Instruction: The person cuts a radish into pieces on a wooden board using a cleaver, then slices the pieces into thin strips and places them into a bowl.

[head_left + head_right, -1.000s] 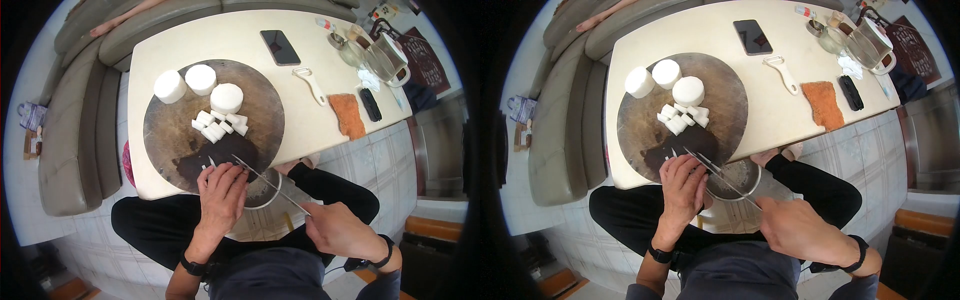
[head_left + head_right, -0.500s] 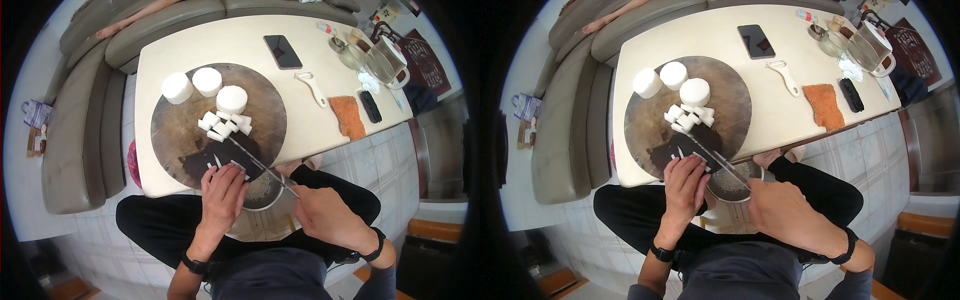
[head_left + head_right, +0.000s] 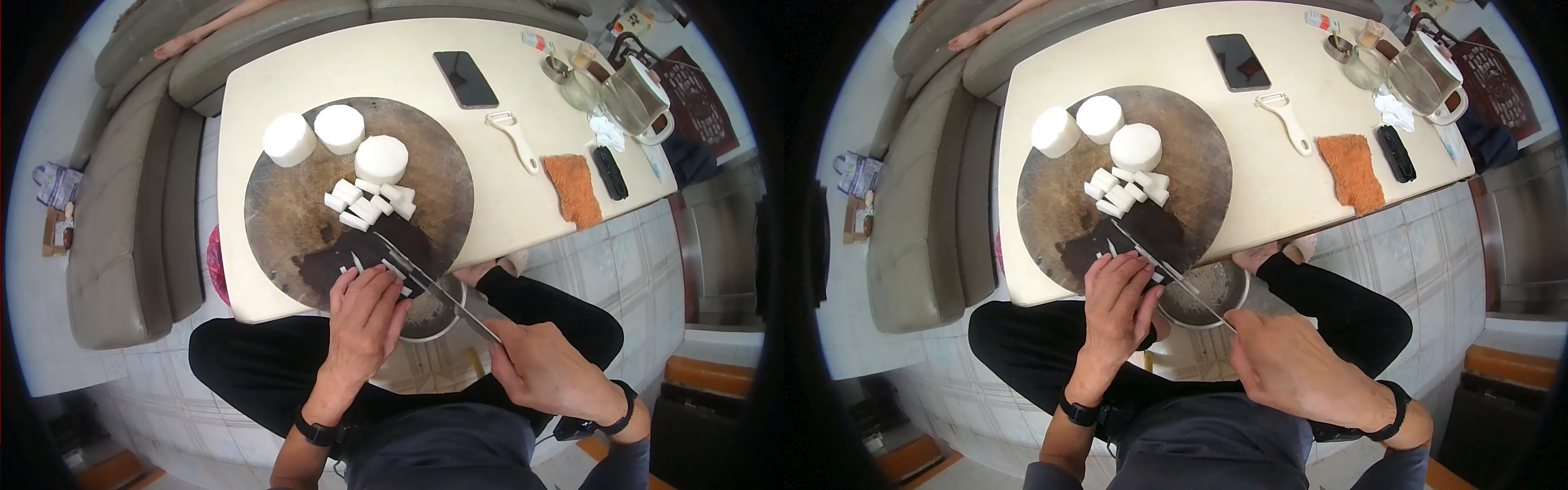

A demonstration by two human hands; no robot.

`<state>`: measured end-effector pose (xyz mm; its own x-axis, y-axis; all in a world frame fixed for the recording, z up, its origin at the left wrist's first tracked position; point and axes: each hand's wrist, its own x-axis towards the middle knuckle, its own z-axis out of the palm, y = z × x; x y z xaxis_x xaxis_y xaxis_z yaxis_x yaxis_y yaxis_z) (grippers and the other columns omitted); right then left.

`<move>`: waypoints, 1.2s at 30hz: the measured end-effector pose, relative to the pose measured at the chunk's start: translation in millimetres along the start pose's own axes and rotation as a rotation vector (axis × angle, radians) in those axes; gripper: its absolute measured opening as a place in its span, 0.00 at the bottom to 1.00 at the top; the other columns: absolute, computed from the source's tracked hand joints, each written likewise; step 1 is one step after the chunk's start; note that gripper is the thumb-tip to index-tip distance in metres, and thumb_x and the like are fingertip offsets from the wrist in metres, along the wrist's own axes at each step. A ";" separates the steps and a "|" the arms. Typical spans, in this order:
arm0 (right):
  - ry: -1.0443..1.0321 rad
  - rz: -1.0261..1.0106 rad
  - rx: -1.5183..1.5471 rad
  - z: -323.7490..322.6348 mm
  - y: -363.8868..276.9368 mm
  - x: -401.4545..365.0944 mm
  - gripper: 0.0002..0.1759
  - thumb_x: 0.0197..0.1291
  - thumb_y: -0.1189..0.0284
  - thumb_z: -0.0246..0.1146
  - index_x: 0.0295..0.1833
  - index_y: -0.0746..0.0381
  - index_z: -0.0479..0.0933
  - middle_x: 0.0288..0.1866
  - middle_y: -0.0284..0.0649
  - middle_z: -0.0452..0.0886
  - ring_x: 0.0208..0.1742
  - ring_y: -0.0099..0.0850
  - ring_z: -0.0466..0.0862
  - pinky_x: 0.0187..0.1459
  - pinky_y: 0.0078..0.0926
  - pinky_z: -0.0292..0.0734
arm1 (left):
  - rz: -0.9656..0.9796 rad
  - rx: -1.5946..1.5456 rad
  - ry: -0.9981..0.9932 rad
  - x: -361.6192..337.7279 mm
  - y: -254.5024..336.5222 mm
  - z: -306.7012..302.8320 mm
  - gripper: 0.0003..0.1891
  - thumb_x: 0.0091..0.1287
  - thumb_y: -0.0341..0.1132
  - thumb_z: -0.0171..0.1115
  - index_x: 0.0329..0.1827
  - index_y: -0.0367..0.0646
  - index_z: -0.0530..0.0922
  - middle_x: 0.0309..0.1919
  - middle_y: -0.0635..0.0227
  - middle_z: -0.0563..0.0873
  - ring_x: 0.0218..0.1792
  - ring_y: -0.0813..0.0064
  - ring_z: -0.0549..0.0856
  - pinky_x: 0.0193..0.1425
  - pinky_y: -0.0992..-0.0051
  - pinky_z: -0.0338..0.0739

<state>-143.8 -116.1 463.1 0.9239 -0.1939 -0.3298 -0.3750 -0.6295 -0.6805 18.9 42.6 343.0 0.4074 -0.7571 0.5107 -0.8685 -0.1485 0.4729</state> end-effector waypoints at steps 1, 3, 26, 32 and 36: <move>-0.010 0.010 0.021 -0.7 -1.3 -1.0 0.13 0.61 0.77 0.58 0.48 0.74 0.73 0.20 0.55 0.75 0.24 0.54 0.79 0.28 0.48 0.73 | -0.001 -0.002 -0.002 0.0 0.1 0.2 0.19 0.53 0.26 0.73 0.49 0.36 0.82 0.50 0.59 0.83 0.57 0.59 0.81 0.66 0.55 0.68; -0.020 0.021 0.044 -1.0 -2.2 -2.2 0.13 0.61 0.77 0.58 0.48 0.74 0.73 0.19 0.55 0.75 0.23 0.54 0.79 0.27 0.48 0.72 | -0.007 0.005 -0.009 0.0 0.1 0.1 0.20 0.52 0.26 0.73 0.49 0.36 0.82 0.49 0.59 0.84 0.56 0.59 0.81 0.66 0.55 0.68; 0.126 -0.102 -0.252 20.8 0.9 16.3 0.08 0.56 0.77 0.61 0.37 0.71 0.71 0.19 0.53 0.77 0.25 0.52 0.83 0.27 0.44 0.77 | 0.018 0.026 0.030 -1.1 -0.3 0.7 0.19 0.51 0.25 0.74 0.47 0.37 0.82 0.48 0.60 0.83 0.55 0.57 0.81 0.65 0.53 0.69; 0.097 -0.049 -0.101 10.1 5.0 -5.3 0.11 0.57 0.79 0.59 0.44 0.73 0.72 0.19 0.54 0.74 0.25 0.55 0.79 0.27 0.47 0.72 | 0.049 0.064 0.120 -10.3 -1.1 3.3 0.18 0.50 0.25 0.74 0.46 0.39 0.83 0.49 0.61 0.83 0.53 0.58 0.81 0.60 0.55 0.71; 0.069 -0.031 -0.065 5.3 3.8 -14.5 0.10 0.57 0.78 0.59 0.45 0.71 0.72 0.21 0.54 0.76 0.27 0.54 0.79 0.28 0.46 0.72 | 0.093 0.087 0.118 -12.2 -2.9 1.0 0.17 0.49 0.24 0.75 0.44 0.40 0.83 0.48 0.61 0.82 0.52 0.59 0.80 0.54 0.58 0.72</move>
<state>-159.1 -111.7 461.8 0.9388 -0.2236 -0.2619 -0.3426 -0.6827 -0.6454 16.2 51.6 334.7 0.3500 -0.6912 0.6322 -0.9232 -0.1400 0.3580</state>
